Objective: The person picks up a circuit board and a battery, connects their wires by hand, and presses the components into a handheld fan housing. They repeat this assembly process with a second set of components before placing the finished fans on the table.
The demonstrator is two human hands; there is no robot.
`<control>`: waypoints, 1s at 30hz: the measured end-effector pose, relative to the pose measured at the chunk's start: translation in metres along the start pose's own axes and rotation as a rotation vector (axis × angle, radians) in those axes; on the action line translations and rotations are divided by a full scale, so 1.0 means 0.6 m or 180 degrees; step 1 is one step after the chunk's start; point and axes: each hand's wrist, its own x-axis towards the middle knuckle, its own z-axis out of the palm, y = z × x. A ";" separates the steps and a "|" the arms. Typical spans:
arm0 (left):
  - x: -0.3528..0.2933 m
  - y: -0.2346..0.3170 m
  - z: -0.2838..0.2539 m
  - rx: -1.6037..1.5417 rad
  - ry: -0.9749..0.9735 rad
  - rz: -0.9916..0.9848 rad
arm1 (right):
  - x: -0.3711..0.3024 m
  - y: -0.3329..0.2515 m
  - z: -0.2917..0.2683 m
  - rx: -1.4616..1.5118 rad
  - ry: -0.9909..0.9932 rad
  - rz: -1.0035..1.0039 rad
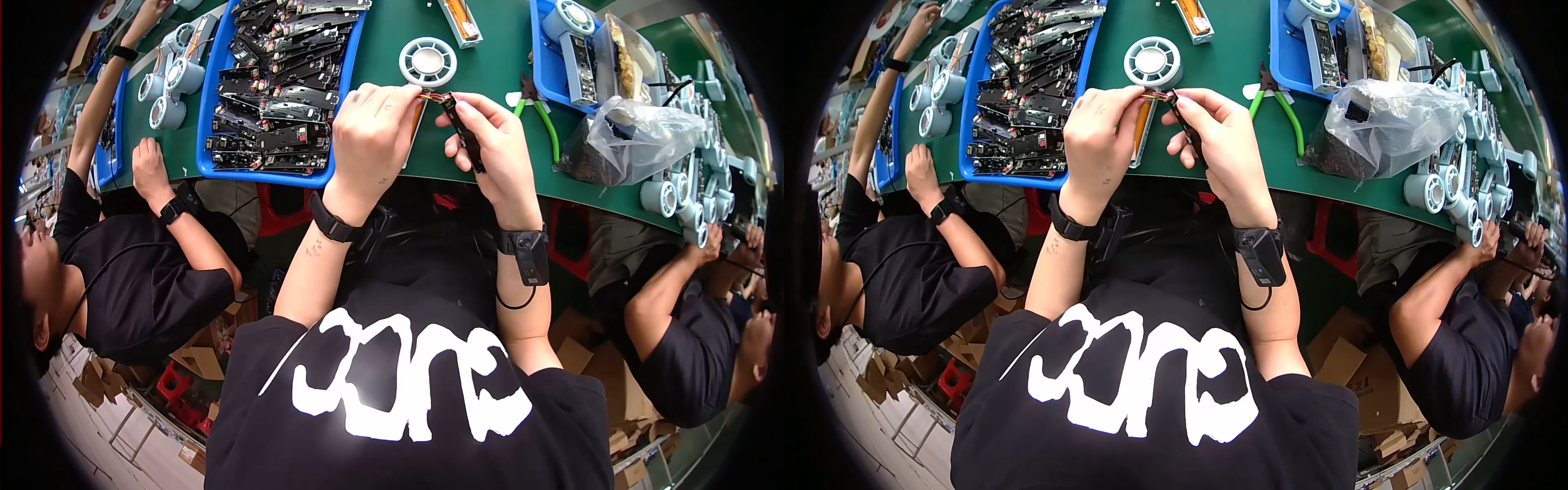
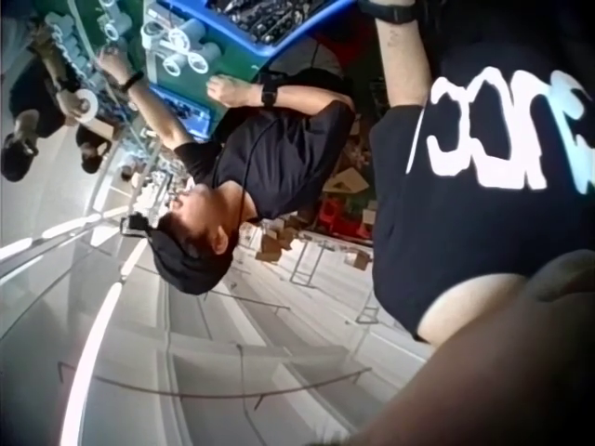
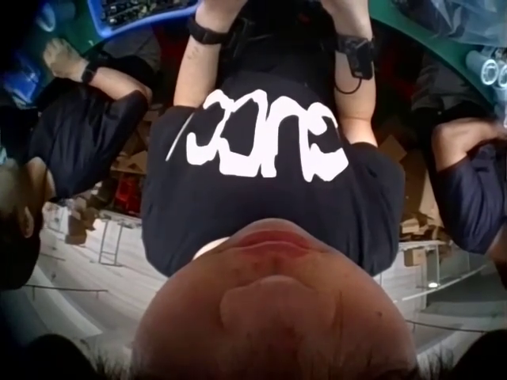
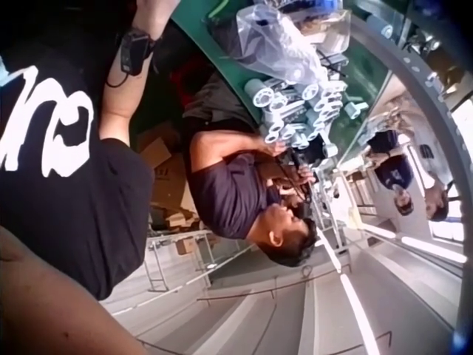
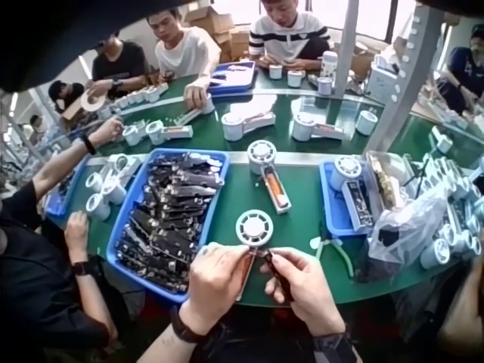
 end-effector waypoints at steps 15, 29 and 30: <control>-0.002 -0.012 -0.001 0.0240 -0.0093 0.0181 | -0.002 0.003 0.000 0.0061 -0.0082 0.0165; -0.008 -0.016 -0.014 0.0367 -0.0263 0.0193 | -0.001 0.007 0.005 0.0150 -0.0047 0.0192; -0.008 -0.015 -0.014 0.0403 -0.0358 0.0153 | -0.004 0.006 0.009 0.0109 -0.0019 0.0163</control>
